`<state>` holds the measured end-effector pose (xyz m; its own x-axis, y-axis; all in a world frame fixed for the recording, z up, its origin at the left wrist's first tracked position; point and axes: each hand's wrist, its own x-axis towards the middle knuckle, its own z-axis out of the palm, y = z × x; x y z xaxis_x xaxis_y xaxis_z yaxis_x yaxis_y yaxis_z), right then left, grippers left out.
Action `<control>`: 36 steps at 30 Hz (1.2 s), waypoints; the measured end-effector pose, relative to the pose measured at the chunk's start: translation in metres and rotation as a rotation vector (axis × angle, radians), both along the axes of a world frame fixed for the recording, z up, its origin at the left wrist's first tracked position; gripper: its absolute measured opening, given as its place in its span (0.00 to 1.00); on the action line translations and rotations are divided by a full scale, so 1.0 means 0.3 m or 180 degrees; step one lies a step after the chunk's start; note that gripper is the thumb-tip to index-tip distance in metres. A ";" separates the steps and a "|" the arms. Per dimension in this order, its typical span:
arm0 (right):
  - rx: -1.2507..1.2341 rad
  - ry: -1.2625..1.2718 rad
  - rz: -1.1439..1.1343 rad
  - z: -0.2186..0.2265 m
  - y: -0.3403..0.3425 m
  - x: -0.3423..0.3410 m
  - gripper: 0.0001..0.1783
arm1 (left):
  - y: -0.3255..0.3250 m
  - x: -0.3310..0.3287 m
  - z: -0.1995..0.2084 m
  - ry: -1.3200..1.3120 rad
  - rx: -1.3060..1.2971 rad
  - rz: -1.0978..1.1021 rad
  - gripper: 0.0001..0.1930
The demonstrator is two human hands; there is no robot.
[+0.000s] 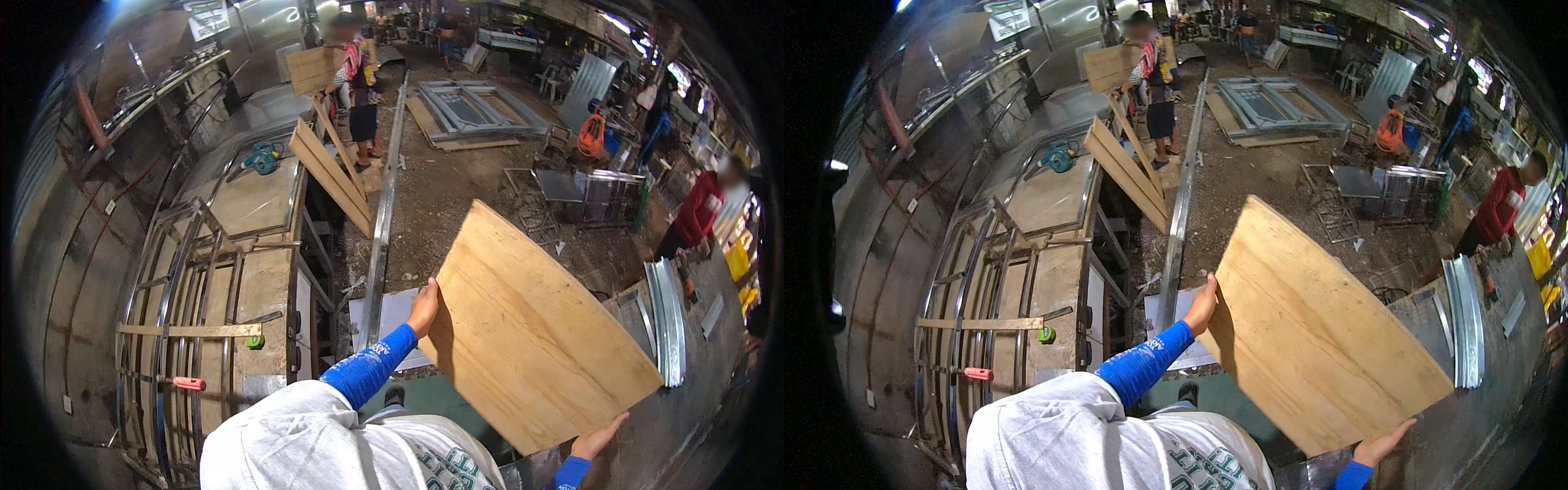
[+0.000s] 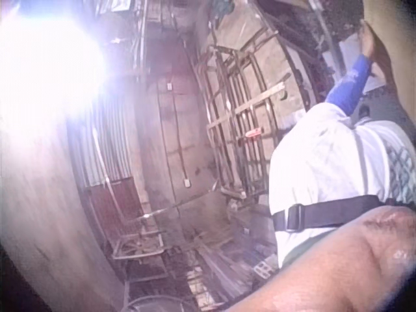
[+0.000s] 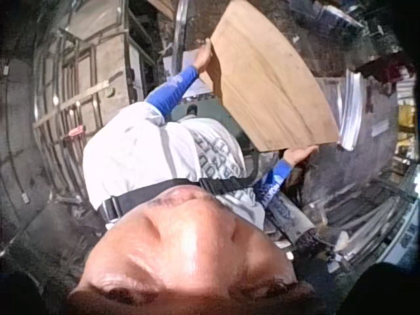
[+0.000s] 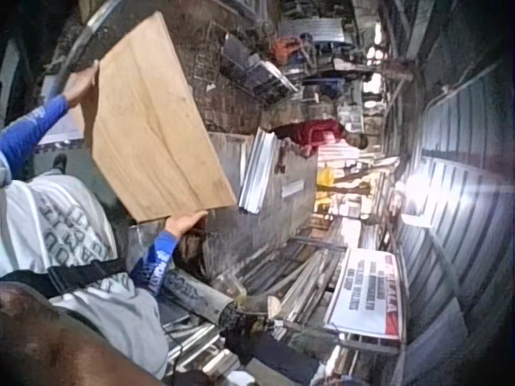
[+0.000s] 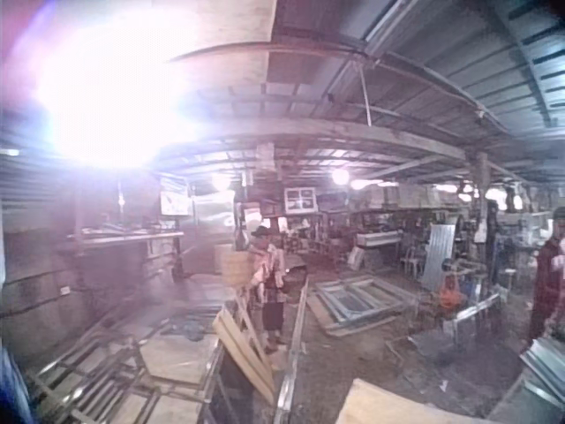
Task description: The person measures and aligns metal frame components on a workbench, then retrieves a wooden board and places it aside. They continue measuring the frame and prepare a welding torch by attaching a hose and grounding clamp.
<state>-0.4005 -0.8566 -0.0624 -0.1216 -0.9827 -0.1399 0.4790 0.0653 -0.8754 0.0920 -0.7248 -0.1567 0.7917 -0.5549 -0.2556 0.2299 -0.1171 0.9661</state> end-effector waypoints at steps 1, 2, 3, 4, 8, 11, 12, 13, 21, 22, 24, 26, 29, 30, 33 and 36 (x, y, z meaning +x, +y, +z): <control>0.0136 -0.0122 0.0132 -0.006 0.031 -0.016 0.46 | -0.008 0.006 -0.099 -0.0094 0.0290 -0.0078 0.40; 0.0272 -0.0248 0.0286 -0.020 0.052 -0.037 0.47 | -0.014 0.007 -0.196 -0.0193 0.0581 -0.0135 0.39; 0.0219 0.0294 0.0423 -0.071 0.066 -0.106 0.47 | -0.027 -0.015 -0.256 -0.0290 0.0863 -0.0228 0.38; 0.0161 0.0838 0.0531 -0.152 0.066 -0.211 0.47 | -0.057 -0.055 -0.273 -0.0251 0.0901 -0.0261 0.36; 0.0318 0.1933 0.0086 -0.122 0.191 -0.248 0.42 | -0.099 -0.188 -0.269 -0.0213 0.0942 -0.0273 0.35; 0.0100 0.1808 -0.0077 -0.224 0.195 -0.408 0.40 | -0.155 -0.242 -0.206 0.0423 0.0265 -0.0514 0.32; 0.0154 0.1799 -0.0539 -0.235 0.273 -0.501 0.40 | -0.272 -0.311 -0.161 0.0550 0.0311 -0.0932 0.30; -0.0190 0.1686 -0.0708 -0.249 0.270 -0.463 0.30 | -0.298 -0.248 -0.297 0.0187 -0.0217 -0.0902 0.29; -0.0394 0.2371 -0.1826 -0.101 0.371 -0.569 0.32 | -0.701 -0.512 -0.071 -0.0401 0.0092 -0.1715 0.33; -0.0404 0.2411 -0.1935 -0.086 0.383 -0.574 0.32 | -0.737 -0.546 -0.034 -0.0395 0.0042 -0.1782 0.33; -0.0448 0.2513 -0.2102 -0.046 0.406 -0.613 0.32 | -0.775 -0.644 0.040 -0.0427 -0.0329 -0.1732 0.32; -0.0520 0.2540 -0.2122 -0.003 0.391 -0.614 0.32 | -0.812 -0.645 0.055 -0.0260 -0.0385 -0.1910 0.31; -0.0680 0.2615 -0.2195 0.068 0.375 -0.637 0.33 | -0.843 -0.686 0.139 -0.0334 -0.0416 -0.2281 0.30; -0.0746 0.2641 -0.2223 0.094 0.373 -0.644 0.33 | -0.845 -0.712 0.179 -0.0428 -0.0445 -0.2334 0.30; -0.0913 0.2647 -0.2186 0.157 0.339 -0.653 0.34 | -0.857 -0.752 0.328 -0.0679 -0.0536 -0.2369 0.31; -0.0960 0.2620 -0.2175 0.196 0.343 -0.661 0.34 | -0.869 -0.795 0.470 -0.0475 -0.0631 -0.2781 0.32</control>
<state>-0.5988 -0.7538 -0.0035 -0.5962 -0.6537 0.4660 -0.4017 -0.2597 -0.8782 -0.1464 -0.9856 -0.0156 0.0854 -0.9961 -0.0200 0.0080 -0.0194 0.9998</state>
